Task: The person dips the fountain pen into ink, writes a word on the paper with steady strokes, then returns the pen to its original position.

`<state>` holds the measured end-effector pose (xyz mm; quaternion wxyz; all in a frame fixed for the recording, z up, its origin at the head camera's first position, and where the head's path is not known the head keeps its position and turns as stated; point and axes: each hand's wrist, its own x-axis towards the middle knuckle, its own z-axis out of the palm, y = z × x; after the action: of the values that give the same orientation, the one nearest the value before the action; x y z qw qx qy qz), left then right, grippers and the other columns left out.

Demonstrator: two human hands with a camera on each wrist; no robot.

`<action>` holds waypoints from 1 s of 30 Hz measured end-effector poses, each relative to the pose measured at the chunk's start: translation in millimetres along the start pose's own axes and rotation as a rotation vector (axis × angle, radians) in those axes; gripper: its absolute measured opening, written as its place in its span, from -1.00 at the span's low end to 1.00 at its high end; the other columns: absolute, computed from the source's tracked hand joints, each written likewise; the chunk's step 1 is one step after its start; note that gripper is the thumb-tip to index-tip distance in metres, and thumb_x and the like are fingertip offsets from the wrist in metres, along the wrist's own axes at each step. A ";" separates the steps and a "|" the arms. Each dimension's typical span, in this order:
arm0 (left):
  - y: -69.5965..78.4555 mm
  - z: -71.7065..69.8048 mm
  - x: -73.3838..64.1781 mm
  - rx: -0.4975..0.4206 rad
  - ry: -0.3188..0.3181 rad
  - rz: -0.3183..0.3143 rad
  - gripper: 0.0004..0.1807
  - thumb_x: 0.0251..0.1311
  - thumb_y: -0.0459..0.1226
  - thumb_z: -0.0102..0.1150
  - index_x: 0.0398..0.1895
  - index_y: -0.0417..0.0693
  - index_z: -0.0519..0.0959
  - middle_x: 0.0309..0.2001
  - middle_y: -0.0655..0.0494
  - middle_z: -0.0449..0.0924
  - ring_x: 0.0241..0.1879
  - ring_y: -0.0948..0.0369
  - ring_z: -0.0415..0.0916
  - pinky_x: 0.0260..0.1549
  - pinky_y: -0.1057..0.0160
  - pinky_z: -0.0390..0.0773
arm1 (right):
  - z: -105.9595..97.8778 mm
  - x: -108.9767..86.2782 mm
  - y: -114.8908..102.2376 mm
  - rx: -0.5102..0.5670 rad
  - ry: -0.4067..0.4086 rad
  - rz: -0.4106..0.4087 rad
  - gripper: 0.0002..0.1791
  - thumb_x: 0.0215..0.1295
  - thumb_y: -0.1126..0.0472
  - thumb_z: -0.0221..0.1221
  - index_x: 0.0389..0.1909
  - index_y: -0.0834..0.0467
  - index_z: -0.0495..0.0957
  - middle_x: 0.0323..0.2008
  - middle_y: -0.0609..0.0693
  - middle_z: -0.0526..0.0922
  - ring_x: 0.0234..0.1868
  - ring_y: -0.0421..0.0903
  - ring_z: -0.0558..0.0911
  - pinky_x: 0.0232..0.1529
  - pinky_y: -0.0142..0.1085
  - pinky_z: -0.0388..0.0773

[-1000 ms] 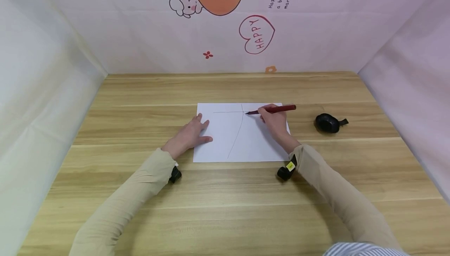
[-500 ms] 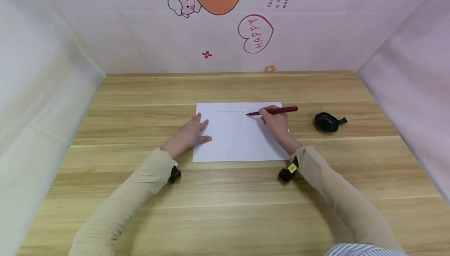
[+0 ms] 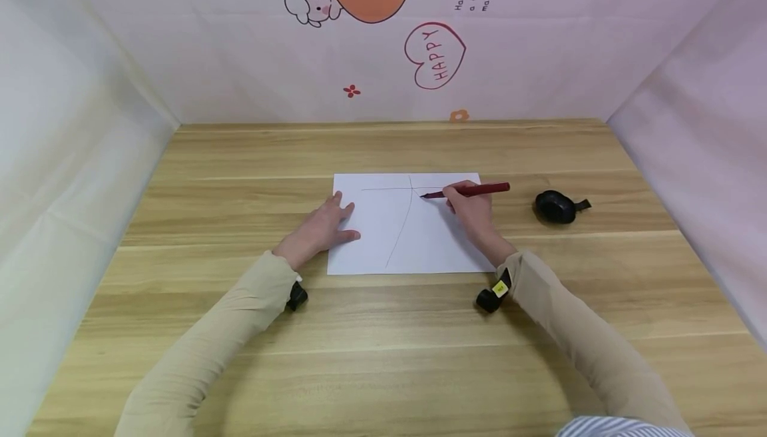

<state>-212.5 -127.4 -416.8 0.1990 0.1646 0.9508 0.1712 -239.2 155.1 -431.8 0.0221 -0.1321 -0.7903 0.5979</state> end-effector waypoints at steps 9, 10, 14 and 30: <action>0.8 -0.2 -0.7 -0.002 -0.003 0.000 -0.21 0.25 -0.03 0.14 0.43 -0.17 0.11 0.48 -0.33 -0.22 0.48 -0.17 -0.19 0.39 -0.09 0.08 | -3.6 -1.8 3.0 0.009 0.004 0.003 -0.92 0.16 0.18 0.16 -0.39 0.11 0.55 -0.71 -0.20 0.49 -0.65 -0.28 0.40 -0.65 -0.47 0.23; 0.8 -0.1 -0.6 -0.002 -0.002 0.001 -0.21 0.25 -0.03 0.14 0.43 -0.18 0.11 0.48 -0.33 -0.22 0.48 -0.17 -0.19 0.39 -0.09 0.08 | -3.9 -2.1 3.5 0.007 0.005 0.000 -0.92 0.16 0.18 0.16 -0.40 0.11 0.55 -0.71 -0.20 0.49 -0.65 -0.28 0.40 -0.65 -0.47 0.23; 0.8 0.2 -0.7 0.000 0.002 0.007 -0.22 0.24 -0.03 0.15 0.43 -0.17 0.13 0.48 -0.33 -0.21 0.48 -0.16 -0.18 0.39 -0.08 0.09 | -5.4 -3.0 5.0 -0.002 0.004 -0.012 -0.91 0.16 0.18 0.16 -0.40 0.12 0.55 -0.71 -0.20 0.48 -0.65 -0.27 0.39 -0.65 -0.47 0.22; 0.5 1.3 0.2 -0.004 0.009 -0.003 -0.22 0.25 -0.03 0.14 0.43 -0.16 0.11 0.48 -0.32 -0.23 0.48 -0.17 -0.18 0.39 -0.10 0.08 | -11.4 -8.4 6.6 0.014 0.000 0.015 -0.89 0.18 0.17 0.16 -0.39 0.14 0.55 -0.70 -0.21 0.48 -0.63 -0.27 0.40 -0.61 -0.47 0.25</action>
<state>-212.0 -126.5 -417.8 0.1951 0.1621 0.9516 0.1738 -227.8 165.5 -433.8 0.0183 -0.1379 -0.7851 0.6036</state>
